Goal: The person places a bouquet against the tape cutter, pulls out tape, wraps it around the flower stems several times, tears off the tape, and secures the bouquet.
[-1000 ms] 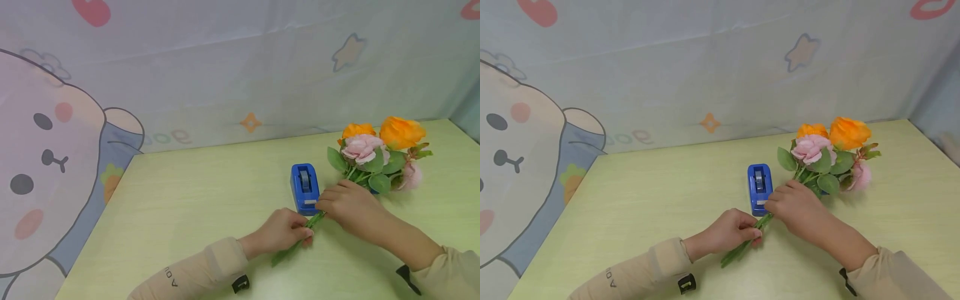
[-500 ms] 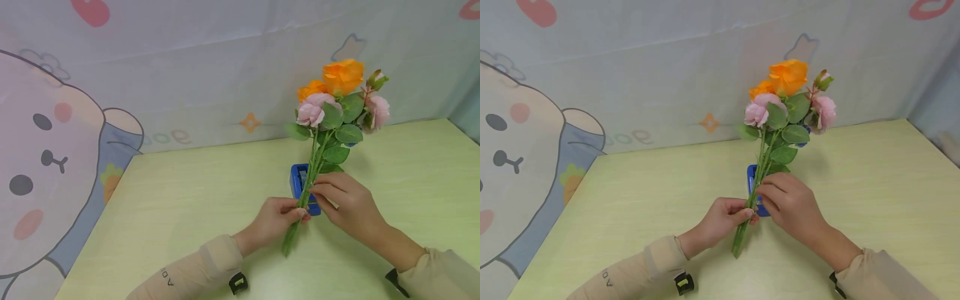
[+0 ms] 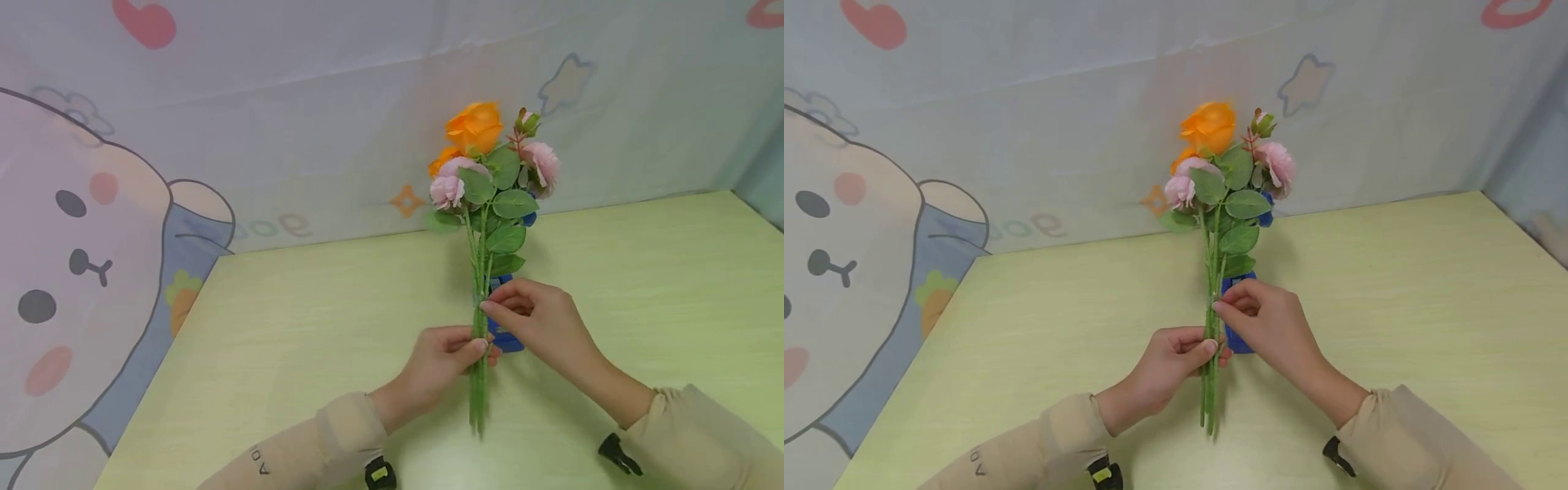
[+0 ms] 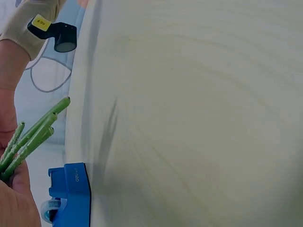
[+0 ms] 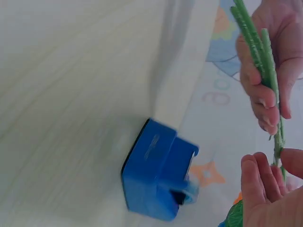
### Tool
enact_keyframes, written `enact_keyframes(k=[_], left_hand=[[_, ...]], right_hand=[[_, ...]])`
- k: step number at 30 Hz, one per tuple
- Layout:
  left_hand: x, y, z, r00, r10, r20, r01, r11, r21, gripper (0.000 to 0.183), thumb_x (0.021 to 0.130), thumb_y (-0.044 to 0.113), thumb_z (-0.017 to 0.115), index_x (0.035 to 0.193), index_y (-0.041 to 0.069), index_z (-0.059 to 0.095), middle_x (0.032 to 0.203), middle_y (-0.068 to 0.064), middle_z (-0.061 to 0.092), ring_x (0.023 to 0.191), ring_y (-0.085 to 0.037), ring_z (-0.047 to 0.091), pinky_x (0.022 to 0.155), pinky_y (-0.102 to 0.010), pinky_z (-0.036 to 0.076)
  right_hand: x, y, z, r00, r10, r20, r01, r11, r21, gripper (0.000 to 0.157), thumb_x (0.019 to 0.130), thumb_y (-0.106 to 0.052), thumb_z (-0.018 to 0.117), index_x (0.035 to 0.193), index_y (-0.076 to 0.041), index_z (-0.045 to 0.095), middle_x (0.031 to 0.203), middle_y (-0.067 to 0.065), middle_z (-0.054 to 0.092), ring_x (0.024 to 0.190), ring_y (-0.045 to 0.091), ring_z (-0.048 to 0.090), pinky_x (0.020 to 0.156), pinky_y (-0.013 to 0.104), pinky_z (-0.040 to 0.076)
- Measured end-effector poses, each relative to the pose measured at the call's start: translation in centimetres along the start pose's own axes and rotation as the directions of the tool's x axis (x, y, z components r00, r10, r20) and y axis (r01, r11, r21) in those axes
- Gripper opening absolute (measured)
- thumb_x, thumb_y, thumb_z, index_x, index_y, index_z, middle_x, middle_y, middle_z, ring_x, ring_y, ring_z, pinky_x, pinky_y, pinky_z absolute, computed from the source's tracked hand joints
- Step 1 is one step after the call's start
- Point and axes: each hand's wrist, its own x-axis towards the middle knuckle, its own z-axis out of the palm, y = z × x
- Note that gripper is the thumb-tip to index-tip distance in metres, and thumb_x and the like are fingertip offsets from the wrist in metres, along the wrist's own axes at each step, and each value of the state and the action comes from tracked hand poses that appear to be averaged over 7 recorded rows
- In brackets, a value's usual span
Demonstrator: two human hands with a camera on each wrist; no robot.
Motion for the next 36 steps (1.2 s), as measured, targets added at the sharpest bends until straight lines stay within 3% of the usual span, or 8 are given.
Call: enact_keyframes(k=[2, 5, 7, 10, 15, 25, 36], left_hand=[[-0.2, -0.1, -0.2, 1.0, -0.018, -0.021, 0.018, 1.0, -0.02, 0.022, 0.092, -0.001, 0.054, 0.107, -0.015, 0.06, 0.097, -0.028, 0.065, 0.088, -0.024, 0.067, 0.078, -0.032, 0.052], [-0.5, -0.2, -0.7, 0.998, -0.04, -0.045, 0.038, 0.998, -0.042, 0.022, 0.092, -0.001, 0.055, 0.108, -0.015, 0.061, 0.098, -0.028, 0.065, 0.087, -0.021, 0.067, 0.078, -0.033, 0.052], [-0.8, -0.2, -1.0, 0.997, -0.049, -0.055, 0.047, 0.998, -0.039, 0.022, 0.092, 0.0, 0.055, 0.107, -0.014, 0.061, 0.099, -0.028, 0.065, 0.087, -0.02, 0.067, 0.078, -0.033, 0.052], [-1.1, -0.3, -1.5, 0.996, -0.06, -0.072, 0.058, 0.998, -0.031, 0.022, 0.091, 0.0, 0.056, 0.108, -0.014, 0.061, 0.099, -0.028, 0.064, 0.088, -0.021, 0.066, 0.078, -0.033, 0.052], [-1.6, -0.5, -2.1, 0.992, -0.078, -0.099, 0.075, 0.996, -0.037, 0.024, 0.091, 0.0, 0.056, 0.11, -0.015, 0.059, 0.099, -0.029, 0.064, 0.089, -0.024, 0.067, 0.078, -0.034, 0.052], [-2.2, -0.8, -2.9, 0.99, -0.087, -0.115, 0.084, 0.996, -0.029, 0.025, 0.092, -0.001, 0.054, 0.111, -0.016, 0.058, 0.098, -0.03, 0.064, 0.084, -0.017, 0.066, 0.076, -0.031, 0.052], [-2.8, -1.2, -3.1, 0.984, -0.106, -0.141, 0.102, 0.994, -0.035, 0.025, 0.092, 0.001, 0.054, 0.111, -0.016, 0.058, 0.098, -0.029, 0.064, 0.085, -0.016, 0.065, 0.077, -0.032, 0.052]], right_hand=[[0.5, -0.3, 0.2, 0.993, 0.091, 0.08, -0.101, 0.987, 0.127, 0.031, 0.088, -0.029, 0.065, 0.101, -0.001, 0.064, 0.09, 0.009, 0.07, 0.079, 0.017, 0.066, 0.067, 0.025, 0.052], [1.3, -0.5, 0.6, 0.962, 0.183, 0.203, -0.241, 0.918, 0.314, 0.042, 0.091, -0.025, 0.062, 0.115, 0.009, 0.056, 0.103, 0.014, 0.067, 0.086, 0.018, 0.066, 0.075, 0.028, 0.052], [1.7, -0.7, 0.9, 0.942, 0.212, 0.262, -0.304, 0.869, 0.39, 0.045, 0.092, -0.02, 0.06, 0.121, 0.013, 0.05, 0.107, 0.016, 0.065, 0.086, 0.016, 0.066, 0.077, 0.029, 0.052], [2.1, -0.8, 1.6, 0.927, 0.217, 0.306, -0.339, 0.834, 0.435, 0.046, 0.093, -0.016, 0.058, 0.124, 0.016, 0.046, 0.109, 0.016, 0.064, 0.085, 0.014, 0.066, 0.078, 0.029, 0.052], [2.4, -1.0, 2.6, 0.919, 0.22, 0.327, -0.357, 0.815, 0.457, 0.043, 0.092, -0.012, 0.058, 0.122, 0.016, 0.045, 0.108, 0.016, 0.064, 0.082, 0.012, 0.065, 0.077, 0.029, 0.052], [2.8, -1.3, 3.9, 0.911, 0.261, 0.319, -0.385, 0.814, 0.434, 0.038, 0.091, -0.01, 0.059, 0.118, 0.015, 0.049, 0.105, 0.018, 0.065, 0.077, 0.01, 0.064, 0.073, 0.027, 0.052], [2.8, -0.9, 5.2, 0.882, 0.313, 0.353, -0.451, 0.778, 0.437, 0.037, 0.091, -0.007, 0.058, 0.119, 0.015, 0.049, 0.099, 0.014, 0.066, 0.071, 0.009, 0.063, 0.07, 0.025, 0.052]])
